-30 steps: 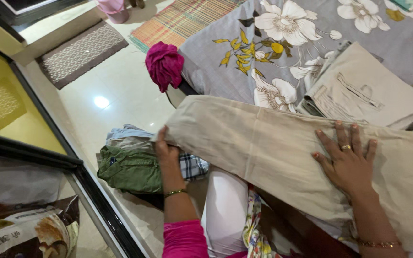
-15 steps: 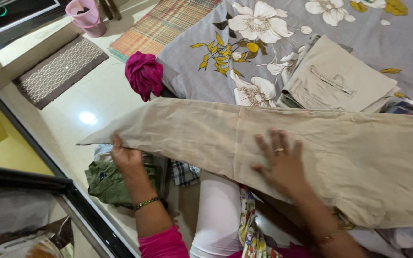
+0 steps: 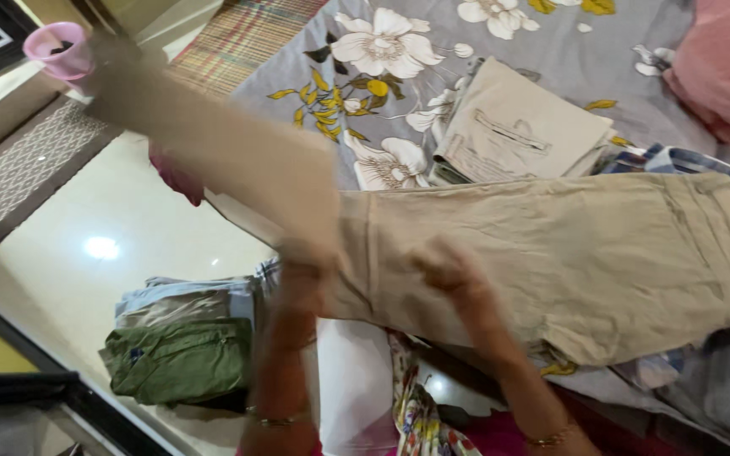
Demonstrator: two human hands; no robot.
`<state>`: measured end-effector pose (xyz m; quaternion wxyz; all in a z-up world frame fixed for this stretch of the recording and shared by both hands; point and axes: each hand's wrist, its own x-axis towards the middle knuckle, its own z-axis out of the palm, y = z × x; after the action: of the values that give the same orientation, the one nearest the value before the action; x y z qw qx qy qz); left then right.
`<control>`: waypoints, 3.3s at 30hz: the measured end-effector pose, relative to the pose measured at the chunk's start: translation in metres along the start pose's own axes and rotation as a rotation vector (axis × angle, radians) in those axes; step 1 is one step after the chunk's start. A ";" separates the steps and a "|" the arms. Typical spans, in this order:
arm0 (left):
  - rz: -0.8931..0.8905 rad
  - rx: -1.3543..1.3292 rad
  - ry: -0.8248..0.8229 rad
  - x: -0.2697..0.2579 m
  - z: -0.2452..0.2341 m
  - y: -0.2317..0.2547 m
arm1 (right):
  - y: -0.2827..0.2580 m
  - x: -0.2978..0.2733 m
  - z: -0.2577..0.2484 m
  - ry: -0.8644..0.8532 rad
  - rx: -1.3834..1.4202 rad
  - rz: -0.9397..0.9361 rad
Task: The person folds several pairs of trousers on a bed, smoothing and aligning them before stacking. They handle beige and black trousers, folding each into a compact rectangle and placing them in a neat pile.
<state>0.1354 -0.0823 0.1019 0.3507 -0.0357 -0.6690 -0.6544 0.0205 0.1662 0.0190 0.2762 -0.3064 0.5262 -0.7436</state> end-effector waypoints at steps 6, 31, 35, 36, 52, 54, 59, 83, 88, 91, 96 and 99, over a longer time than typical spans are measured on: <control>0.123 1.002 -0.764 -0.028 0.172 -0.033 | -0.069 -0.057 -0.075 0.557 0.389 -0.184; 0.279 0.890 0.117 -0.122 0.063 -0.120 | -0.178 -0.090 -0.220 0.948 -0.976 -0.131; 0.435 0.914 0.095 -0.114 0.085 -0.104 | -0.192 -0.109 -0.272 0.963 -1.033 -0.250; 0.415 0.921 0.086 -0.113 0.088 -0.101 | -0.191 -0.113 -0.282 0.939 -1.173 -0.244; 0.385 0.785 -0.104 -0.126 0.071 -0.115 | -0.103 -0.011 -0.220 0.636 -1.706 0.017; 0.397 0.781 -0.104 -0.127 0.071 -0.117 | -0.096 0.012 -0.210 0.493 -1.711 -0.238; 0.434 0.770 -0.082 -0.132 0.068 -0.119 | -0.077 0.061 -0.187 0.391 -1.685 -0.232; -0.078 1.106 -0.688 0.033 0.213 -0.125 | -0.086 -0.005 -0.181 0.360 -1.975 0.103; -0.111 1.299 -0.629 0.029 0.181 -0.138 | -0.091 -0.009 -0.202 0.352 -1.957 0.242; -0.009 1.327 -0.468 0.030 0.167 -0.147 | -0.096 -0.011 -0.213 0.490 -2.000 0.289; -0.105 1.407 -0.411 0.025 0.136 -0.155 | -0.115 -0.035 -0.256 0.693 -1.710 0.478; -0.042 1.377 -0.323 0.022 0.128 -0.154 | -0.118 -0.043 -0.271 0.758 -1.653 0.387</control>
<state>-0.0133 0.0023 -0.0046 0.1774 0.1103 -0.9750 -0.0757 -0.1633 0.3986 0.0546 -0.1010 -0.0493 0.9859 -0.1241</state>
